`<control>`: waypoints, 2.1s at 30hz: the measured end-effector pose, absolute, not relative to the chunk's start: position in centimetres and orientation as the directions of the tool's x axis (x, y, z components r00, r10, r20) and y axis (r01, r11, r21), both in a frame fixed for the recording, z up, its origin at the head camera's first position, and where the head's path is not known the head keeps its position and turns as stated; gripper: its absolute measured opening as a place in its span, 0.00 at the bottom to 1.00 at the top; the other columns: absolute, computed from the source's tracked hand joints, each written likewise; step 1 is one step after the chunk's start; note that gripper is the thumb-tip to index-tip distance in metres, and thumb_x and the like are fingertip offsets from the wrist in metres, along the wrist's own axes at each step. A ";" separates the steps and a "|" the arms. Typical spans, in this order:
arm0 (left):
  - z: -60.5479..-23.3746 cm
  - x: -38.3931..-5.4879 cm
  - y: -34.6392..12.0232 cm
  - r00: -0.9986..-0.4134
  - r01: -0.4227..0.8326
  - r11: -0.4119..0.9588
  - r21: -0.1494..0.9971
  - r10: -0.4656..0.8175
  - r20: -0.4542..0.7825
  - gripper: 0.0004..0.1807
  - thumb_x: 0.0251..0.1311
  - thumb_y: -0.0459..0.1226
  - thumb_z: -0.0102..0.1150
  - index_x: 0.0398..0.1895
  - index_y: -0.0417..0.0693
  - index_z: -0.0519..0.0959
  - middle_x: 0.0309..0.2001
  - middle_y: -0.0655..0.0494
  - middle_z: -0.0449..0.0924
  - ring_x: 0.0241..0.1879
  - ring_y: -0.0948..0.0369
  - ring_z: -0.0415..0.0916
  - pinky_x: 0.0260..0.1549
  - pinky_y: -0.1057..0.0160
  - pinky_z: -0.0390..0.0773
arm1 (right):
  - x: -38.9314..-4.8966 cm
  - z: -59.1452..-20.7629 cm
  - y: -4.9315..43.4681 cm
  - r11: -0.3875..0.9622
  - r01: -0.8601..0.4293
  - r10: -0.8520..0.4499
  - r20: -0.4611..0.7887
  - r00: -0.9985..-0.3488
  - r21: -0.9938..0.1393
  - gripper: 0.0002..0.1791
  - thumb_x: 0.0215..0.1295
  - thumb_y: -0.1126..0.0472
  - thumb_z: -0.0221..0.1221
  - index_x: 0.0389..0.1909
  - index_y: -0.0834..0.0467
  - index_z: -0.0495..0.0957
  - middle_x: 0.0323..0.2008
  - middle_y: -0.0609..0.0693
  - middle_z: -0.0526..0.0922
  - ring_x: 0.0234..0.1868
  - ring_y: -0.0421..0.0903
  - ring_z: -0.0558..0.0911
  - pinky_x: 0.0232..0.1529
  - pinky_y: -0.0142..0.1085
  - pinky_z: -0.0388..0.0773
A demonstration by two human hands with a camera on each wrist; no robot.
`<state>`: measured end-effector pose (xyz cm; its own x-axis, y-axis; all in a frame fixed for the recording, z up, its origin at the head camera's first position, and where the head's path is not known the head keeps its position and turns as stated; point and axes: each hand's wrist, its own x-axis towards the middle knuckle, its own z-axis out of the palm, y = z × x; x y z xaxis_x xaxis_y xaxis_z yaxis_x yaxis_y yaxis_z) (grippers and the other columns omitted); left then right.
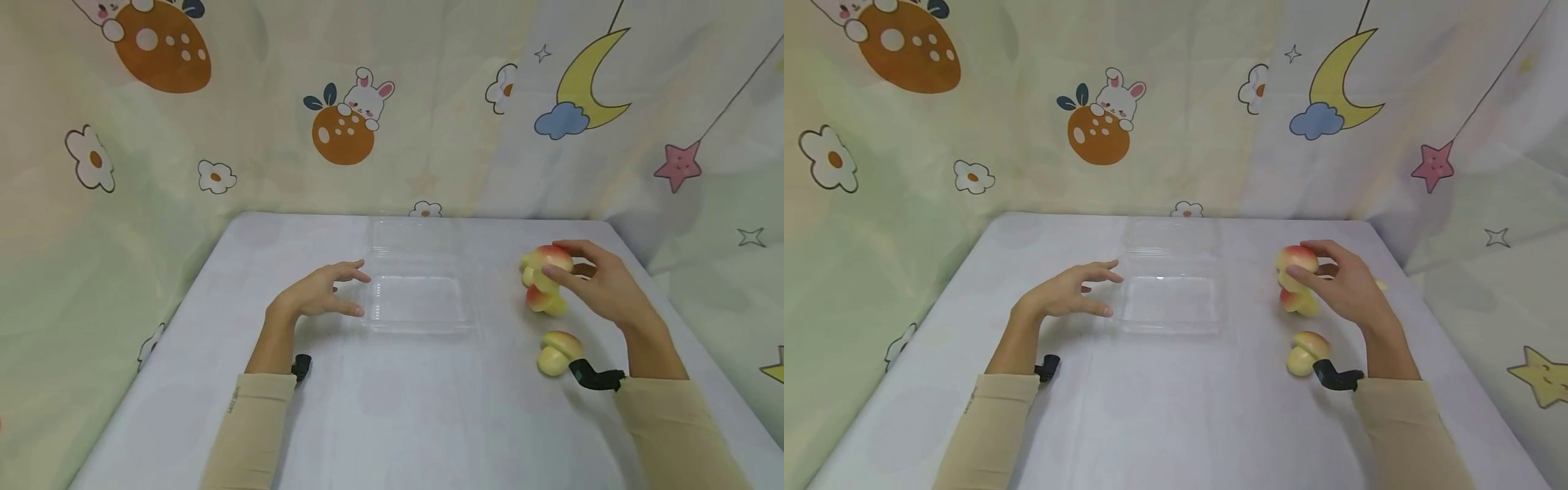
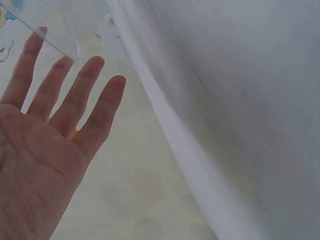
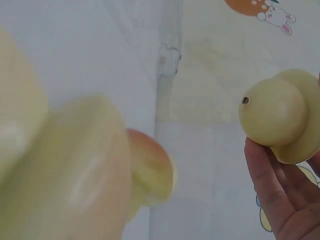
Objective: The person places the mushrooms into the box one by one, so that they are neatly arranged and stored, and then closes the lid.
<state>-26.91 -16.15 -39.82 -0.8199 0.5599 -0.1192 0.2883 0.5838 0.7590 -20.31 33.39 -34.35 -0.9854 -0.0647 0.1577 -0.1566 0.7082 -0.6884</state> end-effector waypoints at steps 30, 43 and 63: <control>-39.8 -26.8 -16.3 -0.808 0.281 0.594 0.754 0.571 -0.149 0.45 0.47 0.52 0.82 0.70 0.56 0.74 0.82 0.61 0.51 0.75 0.50 0.63 0.72 0.41 0.65 | -24.8 -33.8 24.4 0.514 -0.192 -0.180 0.114 -0.977 -0.836 0.32 0.69 0.44 0.66 0.70 0.49 0.72 0.61 0.46 0.76 0.51 0.44 0.84 0.50 0.30 0.77; -40.1 -26.9 -16.3 -0.802 0.303 0.553 0.776 0.588 -0.106 0.35 0.47 0.50 0.83 0.57 0.49 0.80 0.82 0.56 0.52 0.73 0.50 0.65 0.73 0.43 0.64 | -26.6 -34.8 20.5 0.429 -0.230 -0.290 0.107 -0.951 -0.874 0.31 0.68 0.47 0.67 0.68 0.53 0.73 0.60 0.50 0.77 0.50 0.50 0.84 0.49 0.37 0.80; -40.5 -26.6 -16.7 -0.815 0.299 0.569 0.766 0.570 -0.105 0.34 0.48 0.49 0.82 0.57 0.49 0.79 0.82 0.56 0.52 0.73 0.49 0.66 0.72 0.42 0.65 | -28.8 -37.3 14.2 0.462 -0.235 -0.404 0.033 -0.914 -0.855 0.35 0.64 0.44 0.70 0.67 0.55 0.74 0.61 0.51 0.78 0.48 0.54 0.84 0.51 0.45 0.81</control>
